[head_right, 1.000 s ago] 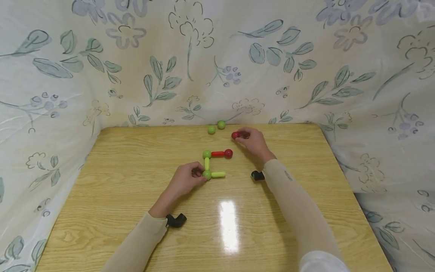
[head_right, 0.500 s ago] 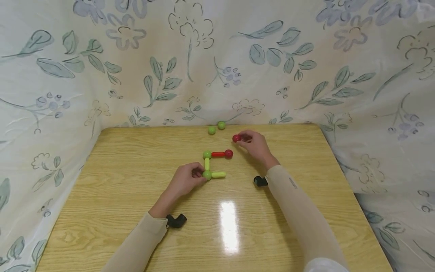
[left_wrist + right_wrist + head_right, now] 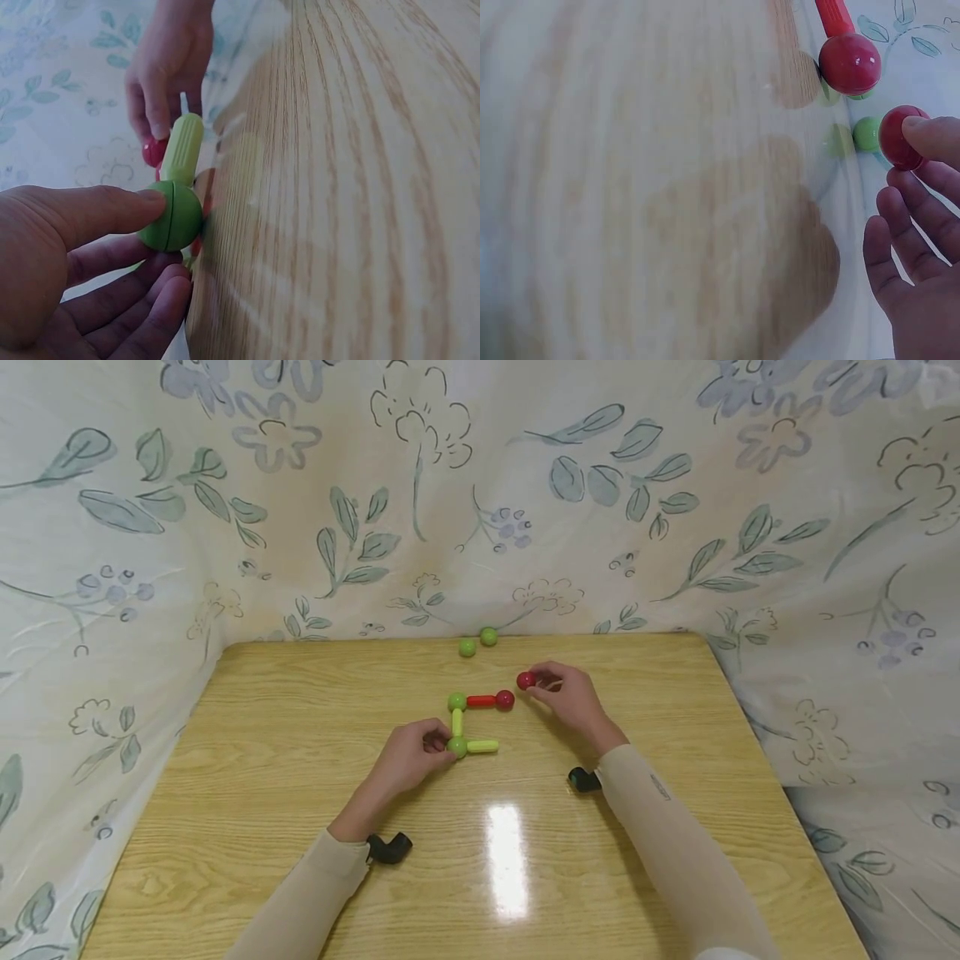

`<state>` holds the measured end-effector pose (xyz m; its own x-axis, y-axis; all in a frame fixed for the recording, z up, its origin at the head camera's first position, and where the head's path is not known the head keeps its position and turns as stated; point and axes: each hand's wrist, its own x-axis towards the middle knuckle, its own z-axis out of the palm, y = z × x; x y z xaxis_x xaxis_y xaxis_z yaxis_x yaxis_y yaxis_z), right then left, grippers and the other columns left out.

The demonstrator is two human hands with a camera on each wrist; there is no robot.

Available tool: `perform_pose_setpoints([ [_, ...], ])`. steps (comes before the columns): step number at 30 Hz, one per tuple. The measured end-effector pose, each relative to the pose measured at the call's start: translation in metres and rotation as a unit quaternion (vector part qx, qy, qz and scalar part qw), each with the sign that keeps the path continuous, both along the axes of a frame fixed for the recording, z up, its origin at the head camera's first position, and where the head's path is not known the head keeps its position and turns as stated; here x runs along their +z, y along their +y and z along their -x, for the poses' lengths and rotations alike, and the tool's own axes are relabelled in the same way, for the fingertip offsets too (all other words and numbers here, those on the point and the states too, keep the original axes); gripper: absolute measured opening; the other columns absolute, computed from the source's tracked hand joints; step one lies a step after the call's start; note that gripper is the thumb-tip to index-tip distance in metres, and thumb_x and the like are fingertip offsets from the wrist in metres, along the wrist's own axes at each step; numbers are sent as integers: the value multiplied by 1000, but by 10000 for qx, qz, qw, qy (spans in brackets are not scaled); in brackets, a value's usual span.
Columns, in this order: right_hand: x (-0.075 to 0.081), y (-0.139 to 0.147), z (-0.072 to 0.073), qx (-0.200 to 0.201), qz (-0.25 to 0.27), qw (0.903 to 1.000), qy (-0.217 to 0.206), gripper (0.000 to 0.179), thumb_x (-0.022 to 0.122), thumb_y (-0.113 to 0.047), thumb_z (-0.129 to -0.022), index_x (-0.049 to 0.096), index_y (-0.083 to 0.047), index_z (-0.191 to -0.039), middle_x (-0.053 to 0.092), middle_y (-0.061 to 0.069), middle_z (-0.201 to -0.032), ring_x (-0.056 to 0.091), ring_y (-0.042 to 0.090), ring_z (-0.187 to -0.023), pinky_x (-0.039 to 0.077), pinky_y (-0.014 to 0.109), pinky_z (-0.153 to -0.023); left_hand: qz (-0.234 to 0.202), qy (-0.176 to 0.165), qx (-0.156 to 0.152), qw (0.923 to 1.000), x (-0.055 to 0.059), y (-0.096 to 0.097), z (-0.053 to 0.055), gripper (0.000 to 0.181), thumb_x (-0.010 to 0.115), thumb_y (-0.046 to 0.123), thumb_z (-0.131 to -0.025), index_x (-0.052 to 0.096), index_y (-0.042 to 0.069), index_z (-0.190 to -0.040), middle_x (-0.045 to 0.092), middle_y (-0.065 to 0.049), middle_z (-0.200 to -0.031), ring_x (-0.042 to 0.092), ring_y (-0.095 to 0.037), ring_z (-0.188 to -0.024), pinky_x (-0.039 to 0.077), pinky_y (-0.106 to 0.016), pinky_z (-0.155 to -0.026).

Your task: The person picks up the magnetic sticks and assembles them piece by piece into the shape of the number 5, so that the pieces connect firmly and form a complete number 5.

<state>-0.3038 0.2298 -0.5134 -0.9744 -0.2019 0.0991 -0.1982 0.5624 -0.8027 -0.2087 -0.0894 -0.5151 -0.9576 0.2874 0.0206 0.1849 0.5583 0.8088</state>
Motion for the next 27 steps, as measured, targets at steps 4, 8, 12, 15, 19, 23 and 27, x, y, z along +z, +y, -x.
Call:
perform_pose_setpoints([
  [4, 1, 1, -3, -8, -24, 10000, 39, 31, 81, -12, -100, 74, -5, -129, 75, 11, -116, 69, 26, -104, 59, 46, -94, -8, 13, 28, 10000, 1, 0, -1, 18, 89, 11, -92, 77, 8, -105, 75, -5, -96, 66, -14, -85, 58, -36, -80],
  [8, 2, 3, -8, -31, 21, 10000, 46, 32, 81, -12, -100, 74, -6, -130, 75, 11, -118, 69, 26, -104, 59, 46, -95, -48, 1, 25, 10000, 2, -1, -1, 19, 89, 12, -92, 77, 7, -106, 75, -5, -96, 66, -14, -85, 58, -36, -80],
  [12, 3, 4, -17, -78, 92, 9999, -28, 33, 82, -13, -100, 74, -6, -130, 75, 11, -118, 68, 27, -104, 59, 44, -95, -86, -18, 14, 10000, 3, -1, -2, 19, 89, 13, -93, 78, 7, -107, 74, -6, -96, 66, -14, -85, 58, -36, -80],
  [15, 2, 4, -24, -56, 92, 9999, -89, 32, 83, -13, -99, 74, -7, -129, 75, 10, -118, 69, 26, -104, 59, 39, -93, -92, -25, 21, 10000, 3, -1, -2, 19, 89, 13, -93, 78, 7, -107, 74, -6, -96, 66, -14, -85, 58, -36, -80],
  [19, 2, 4, -31, -23, 116, 9999, -30, 30, 83, -13, -99, 75, -9, -128, 75, 8, -118, 69, 25, -103, 59, 34, -91, -124, -19, 28, 9999, 3, 0, -1, 19, 89, 12, -93, 77, 6, -107, 74, -5, -96, 66, -14, -85, 59, -37, -80],
  [23, 3, 3, -40, -18, 38, 10000, -36, 30, 84, -12, -98, 76, -11, -127, 75, 6, -117, 69, 23, -102, 59, 35, -92, -116, -56, -4, 9999, 2, 0, -1, 18, 88, 13, -93, 77, 7, -107, 73, -2, -94, 66, -13, -85, 58, -36, -79],
  [27, 6, 0, -48, 106, -26, 9999, -96, 31, 83, -12, -98, 75, -11, -128, 75, 5, -118, 69, 23, -103, 59, 39, -94, -86, -70, -25, 9999, 2, -1, 0, 18, 88, 14, -94, 77, 8, -107, 72, -1, -93, 65, -13, -84, 58, -35, -79],
])
